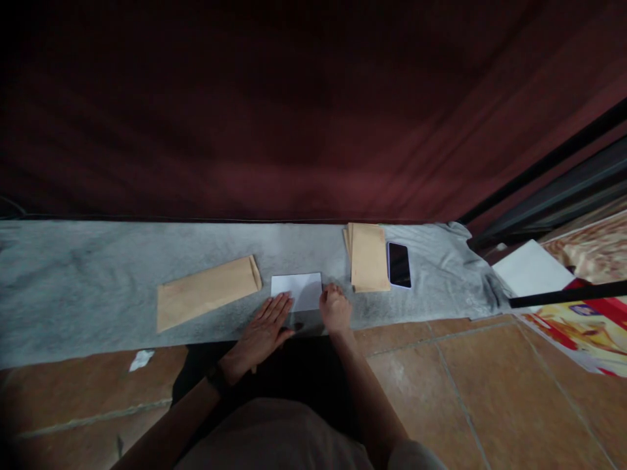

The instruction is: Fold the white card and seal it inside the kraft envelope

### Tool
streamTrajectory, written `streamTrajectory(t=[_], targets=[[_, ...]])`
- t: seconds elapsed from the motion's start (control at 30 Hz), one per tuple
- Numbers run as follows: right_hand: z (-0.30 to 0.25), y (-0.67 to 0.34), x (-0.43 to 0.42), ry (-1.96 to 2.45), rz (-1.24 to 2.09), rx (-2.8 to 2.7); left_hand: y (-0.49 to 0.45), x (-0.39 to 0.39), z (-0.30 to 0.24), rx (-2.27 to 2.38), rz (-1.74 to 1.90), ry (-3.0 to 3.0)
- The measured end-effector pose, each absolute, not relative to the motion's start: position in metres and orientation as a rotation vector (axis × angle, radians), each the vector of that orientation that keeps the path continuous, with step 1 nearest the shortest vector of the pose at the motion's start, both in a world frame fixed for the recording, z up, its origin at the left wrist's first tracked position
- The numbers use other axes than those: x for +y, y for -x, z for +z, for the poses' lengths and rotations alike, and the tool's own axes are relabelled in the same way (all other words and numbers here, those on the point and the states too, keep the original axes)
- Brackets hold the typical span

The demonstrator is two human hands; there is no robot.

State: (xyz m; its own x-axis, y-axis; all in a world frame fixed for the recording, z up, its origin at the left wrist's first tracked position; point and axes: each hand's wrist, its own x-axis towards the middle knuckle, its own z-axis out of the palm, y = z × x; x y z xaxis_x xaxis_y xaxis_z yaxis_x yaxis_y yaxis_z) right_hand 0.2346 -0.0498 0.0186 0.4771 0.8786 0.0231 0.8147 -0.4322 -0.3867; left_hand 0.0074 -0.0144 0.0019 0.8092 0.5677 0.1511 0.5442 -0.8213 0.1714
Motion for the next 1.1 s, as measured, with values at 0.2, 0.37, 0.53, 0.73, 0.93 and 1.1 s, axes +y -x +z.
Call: streamTrajectory(t=[0.2, 0.37, 0.53, 0.73, 0.93, 1.1], targets=[[0.023, -0.191, -0.026, 1.871, 0.289, -1.792, -0.027, -0.012, 0.008, 1.038, 0.393, -2.769], [0.009, -0.179, -0.017, 1.906, 0.247, -1.930, -0.046, -0.003, -0.001, 1.162, 0.469, -2.712], [-0.005, -0.192, -0.026, 1.988, 0.157, -1.969, -0.050, -0.001, -0.009, 1.275, 0.422, -2.670], [-0.019, -0.207, -0.038, 2.033, 0.000, -1.859, -0.046, 0.001, -0.006, 1.380, 0.386, -2.634], [-0.021, -0.219, -0.045, 2.081, -0.046, -1.820, -0.044, 0.002, -0.004, 1.383, 0.421, -2.639], [-0.019, -0.220, -0.047, 2.119, -0.052, -1.820, -0.042, -0.006, 0.002, 1.374, 0.409, -2.658]])
